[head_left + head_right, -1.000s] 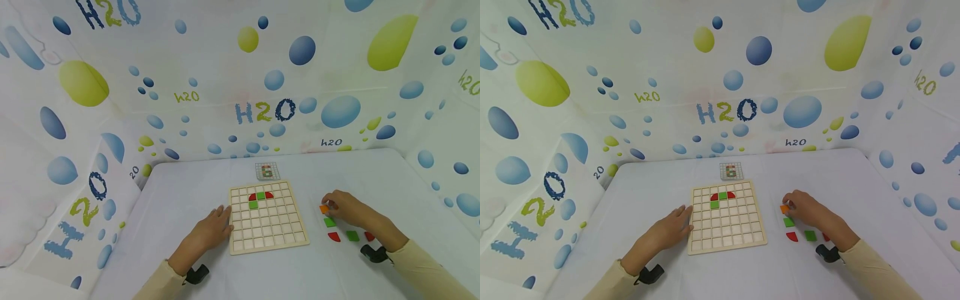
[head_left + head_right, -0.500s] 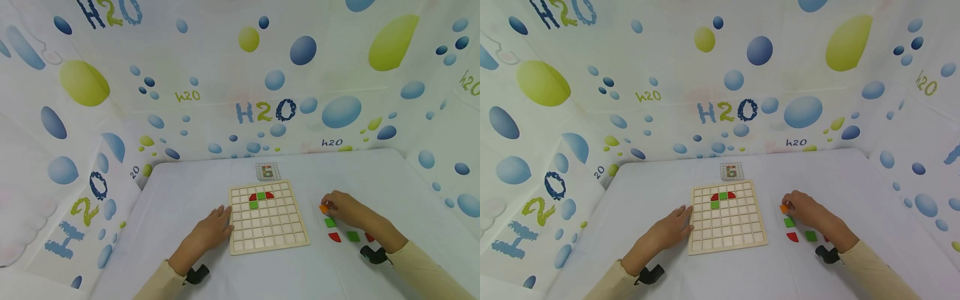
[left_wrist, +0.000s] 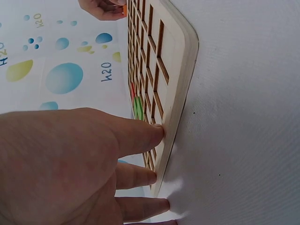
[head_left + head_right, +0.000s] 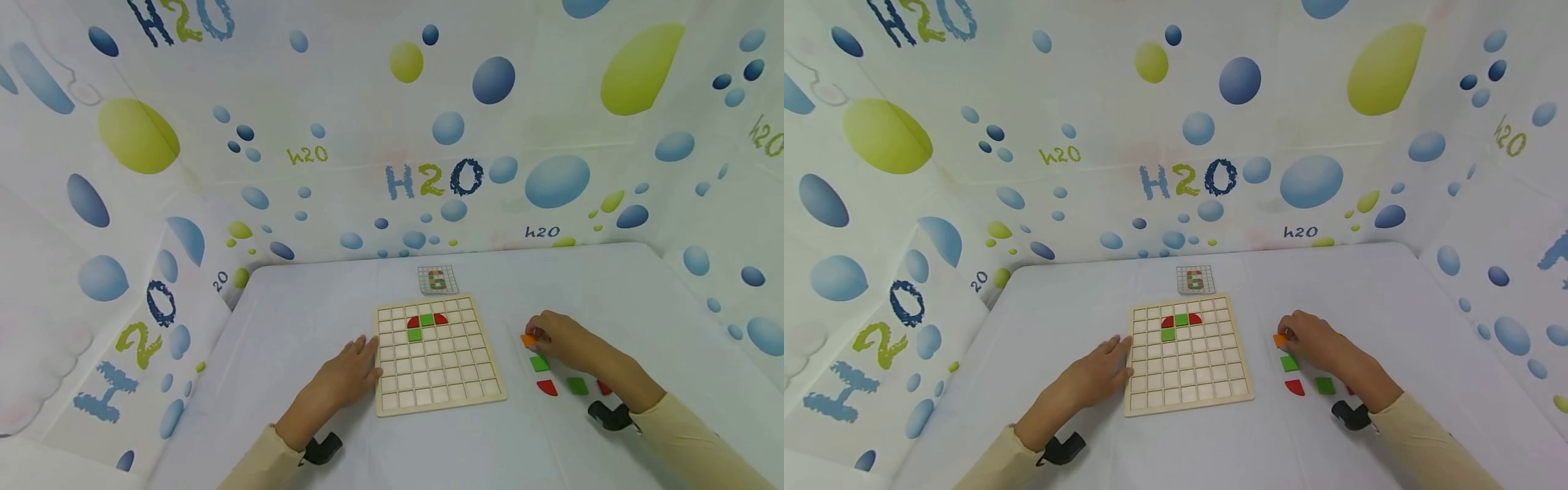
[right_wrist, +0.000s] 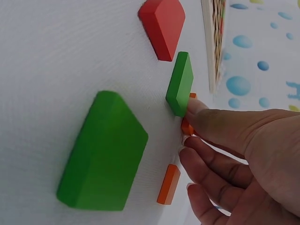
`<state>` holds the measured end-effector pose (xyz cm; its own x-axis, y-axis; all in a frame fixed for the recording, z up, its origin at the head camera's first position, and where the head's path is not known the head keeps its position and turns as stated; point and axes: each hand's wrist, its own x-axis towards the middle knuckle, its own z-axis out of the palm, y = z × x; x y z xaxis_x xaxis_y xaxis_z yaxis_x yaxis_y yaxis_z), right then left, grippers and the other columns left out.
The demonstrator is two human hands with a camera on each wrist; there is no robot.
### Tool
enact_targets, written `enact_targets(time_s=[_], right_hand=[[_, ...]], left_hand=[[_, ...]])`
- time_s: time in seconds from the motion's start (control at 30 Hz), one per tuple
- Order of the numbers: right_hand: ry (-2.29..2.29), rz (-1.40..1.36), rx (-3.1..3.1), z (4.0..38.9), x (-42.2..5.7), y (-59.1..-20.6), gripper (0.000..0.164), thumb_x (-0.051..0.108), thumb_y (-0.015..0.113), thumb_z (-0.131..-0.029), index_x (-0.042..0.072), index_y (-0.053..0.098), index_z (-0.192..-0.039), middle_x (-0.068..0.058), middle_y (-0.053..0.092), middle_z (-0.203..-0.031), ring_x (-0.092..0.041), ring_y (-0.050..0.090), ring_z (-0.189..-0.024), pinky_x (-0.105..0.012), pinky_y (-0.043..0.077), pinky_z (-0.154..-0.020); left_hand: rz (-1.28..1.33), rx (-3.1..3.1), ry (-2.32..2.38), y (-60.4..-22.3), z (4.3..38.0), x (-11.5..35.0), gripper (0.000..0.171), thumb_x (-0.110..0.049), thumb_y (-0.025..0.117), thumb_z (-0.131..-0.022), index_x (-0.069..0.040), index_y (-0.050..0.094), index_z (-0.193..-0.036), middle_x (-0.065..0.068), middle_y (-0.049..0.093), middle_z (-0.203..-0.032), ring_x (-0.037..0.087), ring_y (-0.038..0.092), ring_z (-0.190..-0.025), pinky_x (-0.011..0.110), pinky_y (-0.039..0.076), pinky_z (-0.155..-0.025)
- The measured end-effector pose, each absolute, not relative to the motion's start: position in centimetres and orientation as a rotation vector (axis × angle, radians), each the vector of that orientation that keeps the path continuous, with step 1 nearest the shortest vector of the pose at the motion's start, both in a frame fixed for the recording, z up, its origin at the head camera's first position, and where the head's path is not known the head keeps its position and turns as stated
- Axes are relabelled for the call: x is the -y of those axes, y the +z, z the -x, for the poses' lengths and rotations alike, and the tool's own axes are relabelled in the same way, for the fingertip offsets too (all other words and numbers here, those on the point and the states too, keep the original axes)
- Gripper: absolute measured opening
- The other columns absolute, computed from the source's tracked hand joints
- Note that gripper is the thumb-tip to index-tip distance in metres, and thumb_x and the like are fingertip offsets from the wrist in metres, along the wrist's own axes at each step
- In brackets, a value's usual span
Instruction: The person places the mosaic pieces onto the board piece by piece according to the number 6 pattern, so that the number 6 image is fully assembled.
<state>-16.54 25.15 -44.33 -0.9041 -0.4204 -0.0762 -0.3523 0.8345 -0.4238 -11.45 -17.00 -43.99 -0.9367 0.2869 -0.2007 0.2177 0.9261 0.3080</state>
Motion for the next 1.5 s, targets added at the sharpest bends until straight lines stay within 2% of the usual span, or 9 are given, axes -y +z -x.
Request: enact_targets(time_s=[0.77,1.1,1.5], right_hand=[[-0.555,0.613,-2.897,16.8,-24.4,-44.0,0.02,0.01,0.078,-0.095,0.006,0.071,-0.113,0.0,0.065,-0.098,-0.019,0.061,-0.093,-0.042,0.062,-0.088],[-0.571,0.76,-2.902,17.1,-22.2,-42.4,0.02,0.007,0.081,-0.093,0.007,0.072,-0.111,0.002,0.066,-0.097,-0.017,0.063,-0.093,-0.038,0.062,-0.086],[-0.539,0.79,-2.862,17.8,-19.6,-41.7,0.02,0.011,0.081,-0.094,0.008,0.072,-0.112,0.003,0.066,-0.098,-0.016,0.063,-0.092,-0.036,0.06,-0.085]], left_hand=[[-0.382,-2.839,0.417,-43.8,11.4,17.0,0.062,-0.028,0.057,-0.109,0.001,0.04,-0.161,0.029,0.038,-0.164,0.049,0.039,-0.151,0.061,0.04,-0.119],[-0.366,-2.836,0.426,-43.7,11.4,16.8,0.062,-0.028,0.058,-0.109,0.0,0.04,-0.161,0.029,0.038,-0.164,0.049,0.039,-0.151,0.062,0.04,-0.118],[-0.37,-2.836,0.415,-43.5,11.3,16.9,0.061,-0.028,0.058,-0.109,0.0,0.04,-0.16,0.029,0.038,-0.164,0.049,0.039,-0.151,0.061,0.04,-0.119]])
